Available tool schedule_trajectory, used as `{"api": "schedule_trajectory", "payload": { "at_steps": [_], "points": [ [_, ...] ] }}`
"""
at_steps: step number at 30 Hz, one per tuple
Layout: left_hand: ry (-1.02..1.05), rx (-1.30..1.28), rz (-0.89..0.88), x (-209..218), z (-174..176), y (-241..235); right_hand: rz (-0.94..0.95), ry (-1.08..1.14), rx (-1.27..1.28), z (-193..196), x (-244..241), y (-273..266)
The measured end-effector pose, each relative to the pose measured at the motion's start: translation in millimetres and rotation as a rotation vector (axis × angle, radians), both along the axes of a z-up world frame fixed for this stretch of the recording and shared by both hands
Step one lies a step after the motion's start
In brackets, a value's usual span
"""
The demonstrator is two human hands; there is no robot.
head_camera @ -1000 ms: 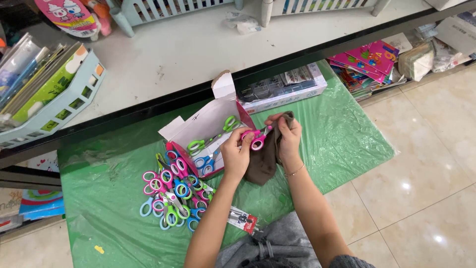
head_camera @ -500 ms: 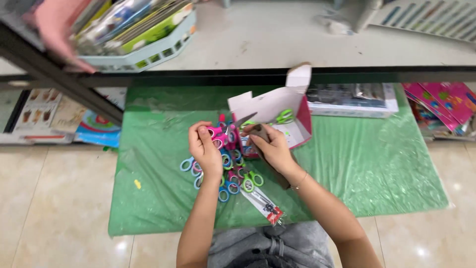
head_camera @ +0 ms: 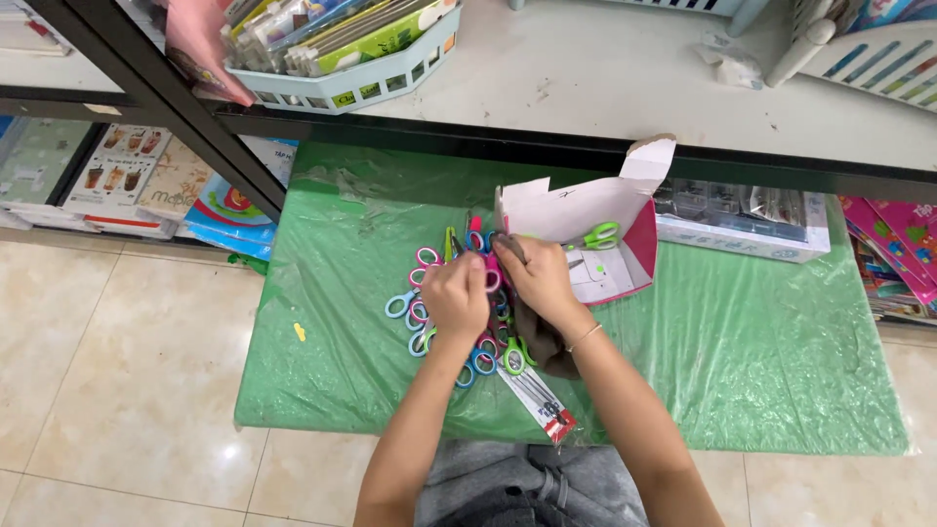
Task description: Sorting and organizing a box of colorful scissors on a table in a toy store.
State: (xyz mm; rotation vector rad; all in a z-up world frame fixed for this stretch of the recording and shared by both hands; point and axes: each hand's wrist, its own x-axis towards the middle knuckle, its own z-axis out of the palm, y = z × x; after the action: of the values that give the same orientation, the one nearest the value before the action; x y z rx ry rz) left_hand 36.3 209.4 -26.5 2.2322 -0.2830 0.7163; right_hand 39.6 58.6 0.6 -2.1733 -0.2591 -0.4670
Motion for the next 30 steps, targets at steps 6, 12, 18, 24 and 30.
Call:
{"api": "schedule_trajectory", "payload": {
  "at_steps": [6,12,18,24,30],
  "points": [
    [0.289,-0.666,-0.581,39.1,6.7,11.7,0.161,0.236,0.167,3.2,-10.8,-10.0],
    [0.427,-0.672,-0.832,33.5,-3.4,4.9,0.412,0.333,0.152,7.2,-19.4,-25.6],
    [0.64,-0.739,-0.917,44.8,13.6,-16.2,0.535,0.358,0.425,-42.4,-5.9,-62.5],
    [0.109,-0.873,-0.703,34.9,4.6,-30.4,0.392,0.359,0.639,-5.2,-21.9,-67.1],
    [0.319,-1.032,-0.468,34.6,-42.0,-33.4,0.554,0.361,0.926,-13.2,-39.7,-73.7]
  ]
}}
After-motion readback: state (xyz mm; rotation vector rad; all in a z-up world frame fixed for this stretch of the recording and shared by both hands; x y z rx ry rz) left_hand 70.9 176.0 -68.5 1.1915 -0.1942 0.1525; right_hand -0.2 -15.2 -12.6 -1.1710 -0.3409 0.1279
